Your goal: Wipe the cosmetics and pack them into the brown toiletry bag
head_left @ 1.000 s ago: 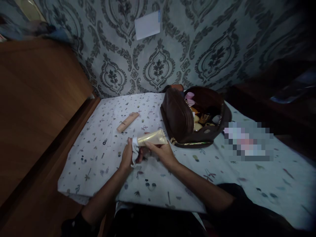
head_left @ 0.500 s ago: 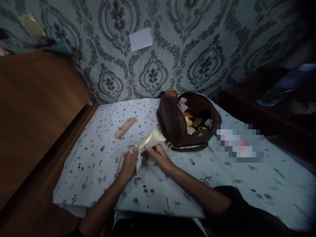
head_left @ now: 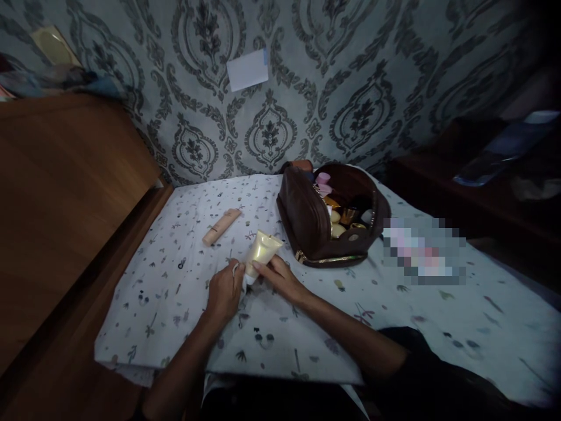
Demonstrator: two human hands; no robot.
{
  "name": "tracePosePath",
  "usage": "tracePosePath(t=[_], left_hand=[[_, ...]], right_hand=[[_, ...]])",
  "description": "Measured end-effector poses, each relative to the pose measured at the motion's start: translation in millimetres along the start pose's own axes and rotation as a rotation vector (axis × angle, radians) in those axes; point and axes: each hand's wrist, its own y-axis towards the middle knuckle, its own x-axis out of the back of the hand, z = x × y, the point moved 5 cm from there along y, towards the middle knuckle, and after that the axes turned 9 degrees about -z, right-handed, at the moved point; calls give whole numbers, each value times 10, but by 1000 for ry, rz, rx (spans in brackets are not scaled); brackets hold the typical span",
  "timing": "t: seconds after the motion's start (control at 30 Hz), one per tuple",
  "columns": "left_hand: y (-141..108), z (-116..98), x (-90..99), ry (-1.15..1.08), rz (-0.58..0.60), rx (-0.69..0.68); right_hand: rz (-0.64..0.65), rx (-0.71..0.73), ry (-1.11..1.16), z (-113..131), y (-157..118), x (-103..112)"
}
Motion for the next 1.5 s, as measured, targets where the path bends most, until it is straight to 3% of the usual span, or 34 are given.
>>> tracePosePath(t=[0.3,0.4,0.6,0.73,0.83,0.9,1.03,1.17,1.33,1.5], left_hand=[[-36,-113,-8,-291,7,-27],[-37,-134,-5,-334,-11,-27],[75,-85,111,-519,-214,69],[155,-3,155,-567,-330,212],[165,-5,173,-571,-365,225],[146,-34,177,-564,-350,204],[104,-107,140,-560,-209,182],[126,-253,118,-558,-122,98],[169,-587,48,-570,-61,18],[294,-970,-31,-517,37,-145]], right_hand=[[56,-26,-41,28,43,18],[149,8,-115,64,9,-19],[341,97,-327,133,-103,-131],[392,119,-350,171,-135,-168],[395,140,-326,171,-154,-195],[382,156,-305,163,-172,-210],[321,180,-259,194,-181,-189],[244,216,-199,391,-144,-27],[186,256,-172,756,-196,319],[59,133,-20,1039,-268,782]])
